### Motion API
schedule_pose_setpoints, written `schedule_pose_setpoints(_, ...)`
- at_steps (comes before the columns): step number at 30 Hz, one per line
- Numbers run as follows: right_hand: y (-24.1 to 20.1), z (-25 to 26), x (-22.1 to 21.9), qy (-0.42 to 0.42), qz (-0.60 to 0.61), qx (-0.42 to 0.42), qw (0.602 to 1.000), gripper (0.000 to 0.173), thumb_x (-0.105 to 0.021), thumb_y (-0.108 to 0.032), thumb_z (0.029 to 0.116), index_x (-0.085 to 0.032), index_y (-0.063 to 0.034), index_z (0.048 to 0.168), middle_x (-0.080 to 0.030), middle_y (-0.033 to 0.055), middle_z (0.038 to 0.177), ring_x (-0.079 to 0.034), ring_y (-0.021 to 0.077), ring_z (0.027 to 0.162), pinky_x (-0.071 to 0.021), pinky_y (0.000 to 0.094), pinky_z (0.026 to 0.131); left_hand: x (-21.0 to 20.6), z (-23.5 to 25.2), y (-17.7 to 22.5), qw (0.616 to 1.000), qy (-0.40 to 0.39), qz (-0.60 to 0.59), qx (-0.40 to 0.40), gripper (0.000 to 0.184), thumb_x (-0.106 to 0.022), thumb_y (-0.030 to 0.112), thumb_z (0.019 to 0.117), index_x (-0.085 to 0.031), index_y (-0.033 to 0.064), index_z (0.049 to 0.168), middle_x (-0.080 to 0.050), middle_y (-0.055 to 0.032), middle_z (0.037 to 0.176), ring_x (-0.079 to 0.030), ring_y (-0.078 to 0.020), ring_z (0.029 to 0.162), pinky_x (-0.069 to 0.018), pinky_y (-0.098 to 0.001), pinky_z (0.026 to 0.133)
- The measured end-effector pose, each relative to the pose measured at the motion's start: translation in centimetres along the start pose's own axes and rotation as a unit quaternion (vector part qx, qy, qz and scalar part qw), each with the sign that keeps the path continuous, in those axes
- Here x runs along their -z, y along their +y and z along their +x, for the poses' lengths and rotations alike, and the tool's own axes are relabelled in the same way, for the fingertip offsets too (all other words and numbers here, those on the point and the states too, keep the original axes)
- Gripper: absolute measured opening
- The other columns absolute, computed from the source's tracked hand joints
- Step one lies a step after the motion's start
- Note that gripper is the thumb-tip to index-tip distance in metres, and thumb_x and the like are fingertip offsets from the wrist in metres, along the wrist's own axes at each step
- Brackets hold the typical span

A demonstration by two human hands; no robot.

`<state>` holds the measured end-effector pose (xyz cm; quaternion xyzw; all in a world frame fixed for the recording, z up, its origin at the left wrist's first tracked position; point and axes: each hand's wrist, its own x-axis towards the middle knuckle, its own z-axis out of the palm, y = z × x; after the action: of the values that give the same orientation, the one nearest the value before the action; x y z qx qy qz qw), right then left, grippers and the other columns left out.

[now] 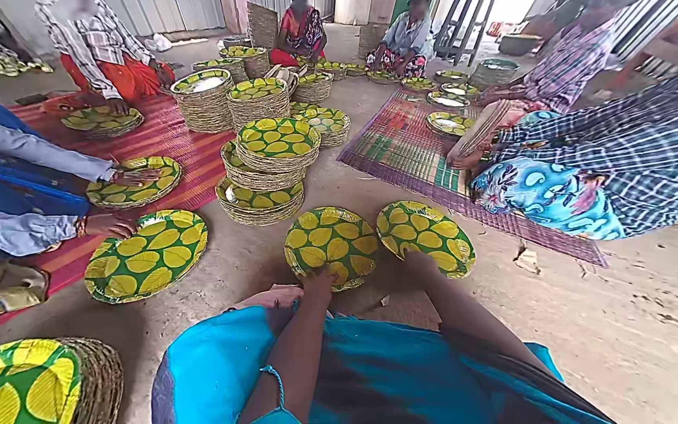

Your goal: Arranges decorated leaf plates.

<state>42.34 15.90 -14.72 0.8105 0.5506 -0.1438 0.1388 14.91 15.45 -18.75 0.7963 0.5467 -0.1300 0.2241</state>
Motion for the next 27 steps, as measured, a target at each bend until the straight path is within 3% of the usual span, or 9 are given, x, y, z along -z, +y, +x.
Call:
schedule_pose_setpoints(5,-2.3,0.2,0.4,0.033,0.019,0.224,0.974,0.041,-0.047,-0.013,0.1060,-0.059,-0.0147,0.146,-0.058,0.0161,0.146,-0.054,0.0378,0.135,-0.0398,0.0614,0.112,0.5,-0.6,1.1,0.986,0.135,-0.011,-0.095,0.121,-0.080,-0.003,0.0740,-0.013,0.0352,0.167,-0.002,-0.0033,0.176,0.003,-0.0418,0.160,-0.0015,-0.0832,0.113)
schedule_pose_setpoints(8,-2.6,0.5,-0.2,-0.007,-0.018,0.384,0.923,0.048,-0.049,-0.005,0.1023,-0.065,-0.0290,0.141,-0.058,0.0044,0.149,-0.046,0.0302,0.143,-0.0280,0.0597,0.120,0.8,-0.7,1.3,0.991,0.102,0.016,-0.088,0.094,-0.073,0.003,0.0879,-0.023,0.0196,0.166,-0.013,-0.0069,0.174,-0.008,-0.0420,0.159,-0.0034,-0.0821,0.114)
schedule_pose_setpoints(10,-2.2,0.2,-0.1,0.004,-0.008,0.347,0.938,0.048,-0.056,-0.007,0.0990,-0.064,-0.0288,0.142,-0.051,0.0018,0.157,-0.038,0.0295,0.151,-0.0220,0.0635,0.121,0.1,-0.1,0.9,0.997,0.031,0.010,-0.073,0.054,-0.061,0.014,0.1013,-0.048,0.0114,0.154,-0.034,-0.0125,0.166,-0.031,-0.0434,0.152,-0.0224,-0.0779,0.114)
schedule_pose_setpoints(12,-1.4,0.0,0.2,0.013,-0.001,0.220,0.975,0.063,-0.065,-0.020,0.0970,-0.045,-0.0247,0.157,-0.035,0.0050,0.167,-0.031,0.0351,0.154,-0.0220,0.0664,0.120,-0.1,0.2,0.7,0.998,-0.005,0.011,-0.060,0.047,-0.056,0.014,0.1031,-0.053,0.0137,0.150,-0.039,-0.0108,0.164,-0.037,-0.0414,0.149,-0.0367,-0.0713,0.110)
schedule_pose_setpoints(14,-0.1,0.4,-0.7,0.013,0.004,0.095,0.995,0.083,-0.067,-0.025,0.0962,-0.022,-0.0159,0.166,-0.032,0.0186,0.166,-0.035,0.0435,0.150,-0.0222,0.0700,0.120,-0.1,0.0,0.7,0.999,-0.009,-0.005,-0.049,0.052,-0.056,0.004,0.1005,-0.054,0.0166,0.151,-0.038,-0.0079,0.165,-0.033,-0.0411,0.151,-0.0288,-0.0766,0.111)
schedule_pose_setpoints(16,0.6,0.2,-1.3,-0.001,-0.011,0.010,1.000,0.084,-0.062,-0.030,0.1007,-0.013,-0.0081,0.166,-0.048,0.0307,0.151,-0.050,0.0487,0.138,-0.0336,0.0691,0.113,-0.2,-0.1,0.7,0.999,-0.004,-0.003,-0.037,0.058,-0.055,0.000,0.0993,-0.052,0.0216,0.153,-0.037,-0.0058,0.166,-0.032,-0.0426,0.152,-0.0225,-0.0806,0.112)
schedule_pose_setpoints(19,0.0,-0.4,-0.7,-0.019,-0.050,-0.008,0.999,0.075,-0.059,-0.025,0.0995,-0.024,-0.0068,0.164,-0.060,0.0299,0.137,-0.057,0.0475,0.129,-0.0391,0.0673,0.109,-0.1,-0.1,0.4,0.999,0.025,-0.014,-0.039,0.080,-0.060,-0.002,0.0939,-0.037,0.0356,0.161,-0.028,-0.0046,0.170,-0.022,-0.0443,0.155,-0.0106,-0.0817,0.115)
schedule_pose_setpoints(22,-1.8,-1.1,0.3,-0.003,-0.051,0.043,0.998,0.047,-0.054,-0.026,0.1022,-0.053,-0.0098,0.147,-0.062,0.0230,0.138,-0.058,0.0427,0.129,-0.0393,0.0669,0.109,0.7,-0.2,0.8,0.994,0.076,-0.027,-0.074,0.106,-0.073,-0.001,0.0848,-0.017,0.0397,0.166,-0.011,-0.0031,0.175,-0.007,-0.0429,0.159,-0.0032,-0.0785,0.118)
schedule_pose_setpoints(27,-4.7,-1.4,0.2,0.052,-0.009,0.192,0.980,0.049,-0.043,-0.008,0.1055,-0.047,-0.0082,0.154,-0.053,0.0206,0.150,-0.055,0.0407,0.134,-0.0416,0.0612,0.109,1.3,-0.7,1.2,0.979,0.167,-0.005,-0.118,0.113,-0.072,-0.006,0.0817,-0.013,0.0390,0.166,-0.003,-0.0020,0.176,-0.001,-0.0395,0.160,-0.0015,-0.0763,0.119)
